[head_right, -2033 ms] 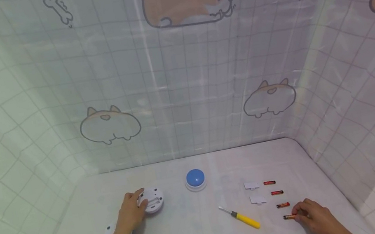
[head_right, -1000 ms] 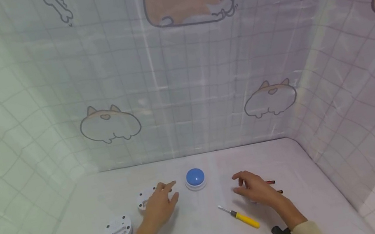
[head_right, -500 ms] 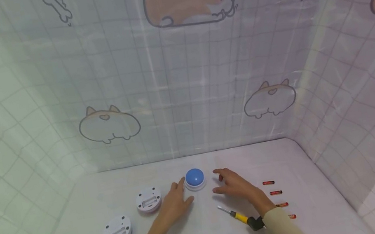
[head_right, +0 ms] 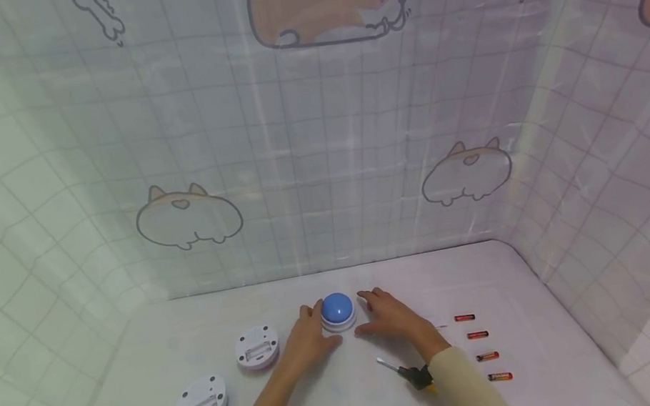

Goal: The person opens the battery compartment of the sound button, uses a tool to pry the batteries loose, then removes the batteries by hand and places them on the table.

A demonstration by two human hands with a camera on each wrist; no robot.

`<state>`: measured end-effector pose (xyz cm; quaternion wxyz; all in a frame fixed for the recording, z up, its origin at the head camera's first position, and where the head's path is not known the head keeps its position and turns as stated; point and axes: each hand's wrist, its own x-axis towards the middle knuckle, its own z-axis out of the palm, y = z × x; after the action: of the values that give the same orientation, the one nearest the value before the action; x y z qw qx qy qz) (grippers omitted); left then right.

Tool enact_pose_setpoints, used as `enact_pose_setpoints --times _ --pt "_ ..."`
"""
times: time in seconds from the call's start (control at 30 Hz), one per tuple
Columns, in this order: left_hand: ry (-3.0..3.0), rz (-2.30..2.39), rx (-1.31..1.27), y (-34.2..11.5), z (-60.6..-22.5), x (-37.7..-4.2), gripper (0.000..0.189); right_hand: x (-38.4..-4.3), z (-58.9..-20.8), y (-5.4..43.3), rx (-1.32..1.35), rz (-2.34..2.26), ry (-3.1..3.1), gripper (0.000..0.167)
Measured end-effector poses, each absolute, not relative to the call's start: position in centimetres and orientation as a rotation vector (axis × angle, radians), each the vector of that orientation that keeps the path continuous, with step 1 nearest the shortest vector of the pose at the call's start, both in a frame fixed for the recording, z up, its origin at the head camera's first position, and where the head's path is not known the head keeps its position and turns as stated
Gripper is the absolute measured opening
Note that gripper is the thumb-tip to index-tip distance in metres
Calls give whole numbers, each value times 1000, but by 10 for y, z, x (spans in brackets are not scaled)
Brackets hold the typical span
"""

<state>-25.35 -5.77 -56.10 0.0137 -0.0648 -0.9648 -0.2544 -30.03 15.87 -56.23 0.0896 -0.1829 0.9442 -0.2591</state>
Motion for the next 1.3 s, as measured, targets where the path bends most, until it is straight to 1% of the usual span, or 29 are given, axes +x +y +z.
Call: enact_pose_setpoints --times 0.2,0.43,0.63,0.87,1.1,1.3 --pt "-2973 -770 -218 -60 -565 -261 84 -307 -566 148 -594 -779 2808 84" --pt "-2962 -795 -248 -63 -566 -267 83 -312 -567 140 -656 -778 2824 78" --pt "-2966 -791 -279 -65 -565 -267 83 -311 -565 140 -708 -820 2798 76" --pt "-2978 -798 -263 -64 -565 -265 83 -311 -567 139 -672 -847 2787 74" --pt "-2991 -820 -251 -63 -563 -260 79 -309 -574 141 -698 -847 2788 74" --pt "-2964 -830 -273 -64 -564 -257 78 -304 -573 141 -703 -858 2809 76"
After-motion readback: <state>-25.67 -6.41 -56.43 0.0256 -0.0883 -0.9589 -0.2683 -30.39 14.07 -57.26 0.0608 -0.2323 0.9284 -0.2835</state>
